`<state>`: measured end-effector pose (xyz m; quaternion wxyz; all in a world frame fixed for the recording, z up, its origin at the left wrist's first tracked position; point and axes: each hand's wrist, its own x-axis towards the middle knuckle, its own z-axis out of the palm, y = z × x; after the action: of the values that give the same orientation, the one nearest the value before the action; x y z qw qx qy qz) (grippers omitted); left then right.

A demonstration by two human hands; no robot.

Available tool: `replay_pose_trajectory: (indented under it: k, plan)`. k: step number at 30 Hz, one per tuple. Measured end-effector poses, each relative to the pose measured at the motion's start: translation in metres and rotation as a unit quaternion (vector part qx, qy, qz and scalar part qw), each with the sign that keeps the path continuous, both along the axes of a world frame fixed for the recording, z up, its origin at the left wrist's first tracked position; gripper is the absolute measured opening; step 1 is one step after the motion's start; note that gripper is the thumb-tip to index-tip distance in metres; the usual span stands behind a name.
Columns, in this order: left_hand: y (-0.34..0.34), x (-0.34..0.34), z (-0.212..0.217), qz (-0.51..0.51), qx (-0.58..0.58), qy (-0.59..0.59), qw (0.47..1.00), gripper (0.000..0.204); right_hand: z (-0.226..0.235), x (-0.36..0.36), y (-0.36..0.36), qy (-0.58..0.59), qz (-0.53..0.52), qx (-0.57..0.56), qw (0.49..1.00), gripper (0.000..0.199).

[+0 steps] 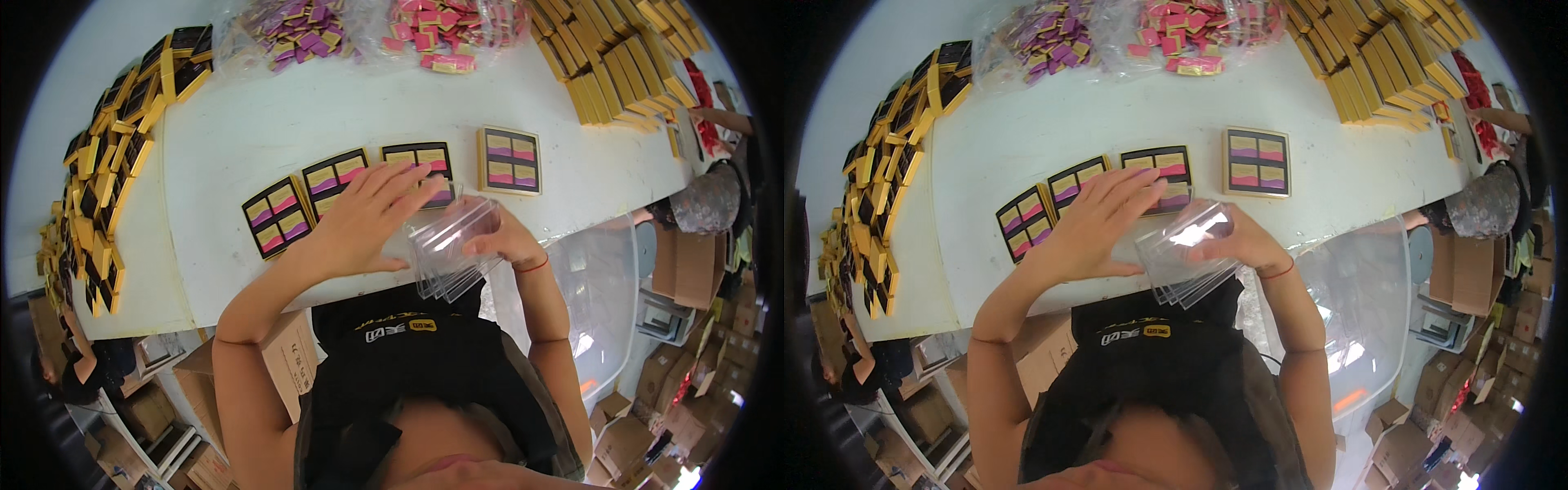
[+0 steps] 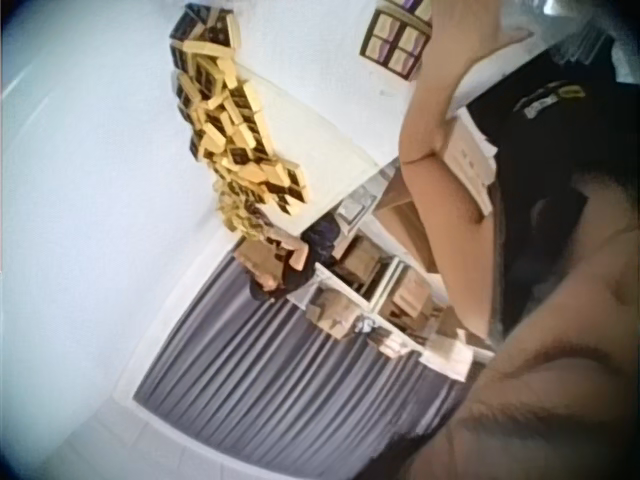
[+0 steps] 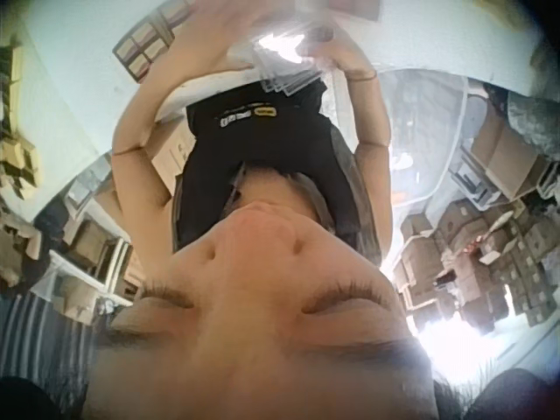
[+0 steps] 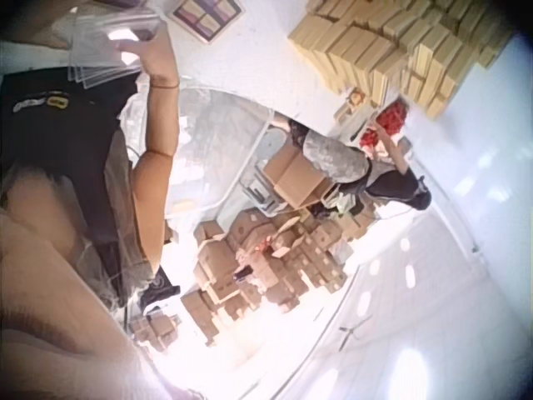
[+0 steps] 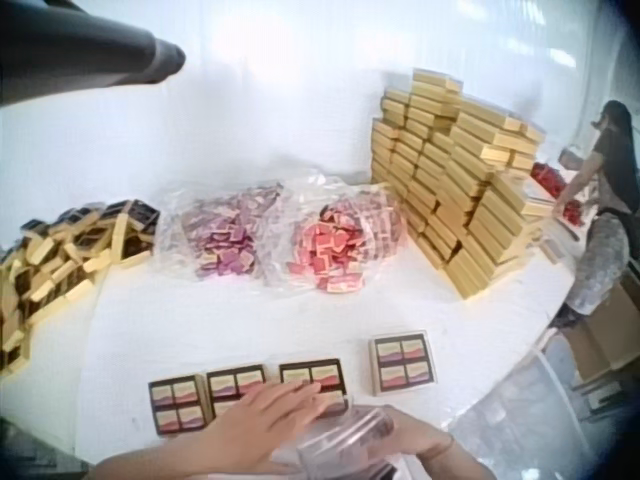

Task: The person assembles small square cosmetic compacts by placing colored inserts into black trays and covering them with clear plastic lids. The person repeatedly picks up inserts from plastic bags, places them into trays, and stacks the finished compacts on the table.

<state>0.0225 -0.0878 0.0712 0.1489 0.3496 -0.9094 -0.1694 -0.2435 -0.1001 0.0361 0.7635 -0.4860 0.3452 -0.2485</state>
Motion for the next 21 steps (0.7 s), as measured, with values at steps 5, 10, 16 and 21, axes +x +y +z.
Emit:
replay_pose_trajectory:
  k: [5, 10, 16, 21]
  plan:
    - [-0.032, 0.004, -0.01, 0.087, -0.016, 0.044, 0.995, 0.099, 0.021, -0.03, -0.001, 0.046, -0.109, -0.058, 0.991, 0.057]
    - [-0.051, -0.011, -0.03, 0.085, 0.057, 0.009, 0.995, 0.098, -0.034, -0.107, 0.053, -0.106, -0.391, -0.019, 0.914, 0.076]
    - [-0.04, -0.028, -0.022, 0.118, 0.034, -0.064, 0.99, 0.098, -0.053, -0.107, 0.072, -0.105, -0.4, 0.015, 0.91, 0.079]
    - [-0.035, -0.034, -0.029, 0.143, 0.022, -0.068, 0.987, 0.098, -0.059, -0.111, 0.064, -0.097, -0.421, -0.007, 0.902, 0.083]
